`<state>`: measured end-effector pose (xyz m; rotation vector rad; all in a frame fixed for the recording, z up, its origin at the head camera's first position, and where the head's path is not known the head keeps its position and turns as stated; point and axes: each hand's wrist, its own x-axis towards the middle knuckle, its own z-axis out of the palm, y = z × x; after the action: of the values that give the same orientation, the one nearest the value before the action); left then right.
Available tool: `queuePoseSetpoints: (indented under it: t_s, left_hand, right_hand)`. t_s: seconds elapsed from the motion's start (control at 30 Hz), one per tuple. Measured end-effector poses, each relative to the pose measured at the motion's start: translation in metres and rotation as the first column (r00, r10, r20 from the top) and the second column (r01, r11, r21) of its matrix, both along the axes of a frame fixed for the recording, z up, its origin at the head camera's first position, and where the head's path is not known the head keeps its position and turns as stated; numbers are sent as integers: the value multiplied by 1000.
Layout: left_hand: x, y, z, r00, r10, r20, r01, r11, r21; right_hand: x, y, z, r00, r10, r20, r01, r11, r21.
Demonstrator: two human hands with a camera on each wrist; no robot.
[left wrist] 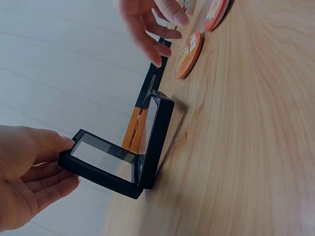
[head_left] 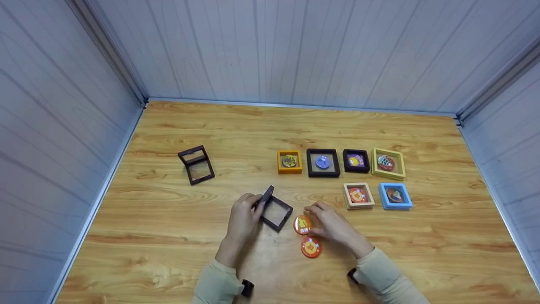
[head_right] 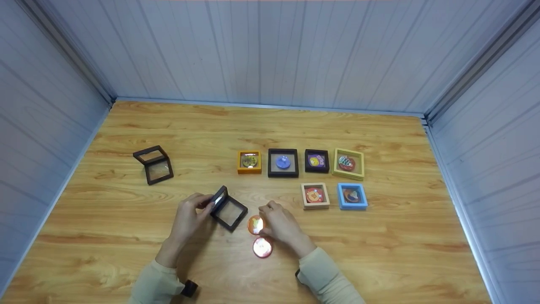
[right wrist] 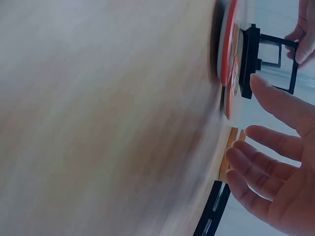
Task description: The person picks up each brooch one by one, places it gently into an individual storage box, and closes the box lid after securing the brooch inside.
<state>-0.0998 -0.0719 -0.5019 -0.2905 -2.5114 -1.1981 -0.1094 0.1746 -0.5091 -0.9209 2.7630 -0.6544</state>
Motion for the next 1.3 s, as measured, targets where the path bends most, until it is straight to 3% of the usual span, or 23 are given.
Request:
queuePoseSetpoints:
  t_s: [0.17, 0.3, 0.67, 0.87, 1.13, 1.3]
  left_hand:
    - [0, 0, 0, 1000, -2, 8, 2, 1000, 8]
    - [0, 0, 0, 1000, -4, 5, 4, 1000, 4]
    - [0, 1, 0, 1000, -9, -28, 9, 1000, -1]
    - [1, 1, 1, 1000, -8, 1, 8, 1000, 11]
    - [0, 1, 0, 1000, -1, 28, 1, 1000, 10]
    - [0, 1, -1, 1000, 4, 21, -4, 1000, -2]
  right_hand:
    - [-1, -6, -1, 999, 25, 26, -26, 999, 45]
    - [-1, -11, -3, 999, 44, 0, -43, 997, 64]
    - [1, -17, -5, 1000, 26, 1, -26, 997, 79]
    - [1, -17, -7, 999, 32, 14, -33, 998, 60]
    - [-4, -19, 1, 994, -17, 109, 15, 1000, 14]
    - [-9, -25, 7, 996, 3, 92, -1, 1000, -19]
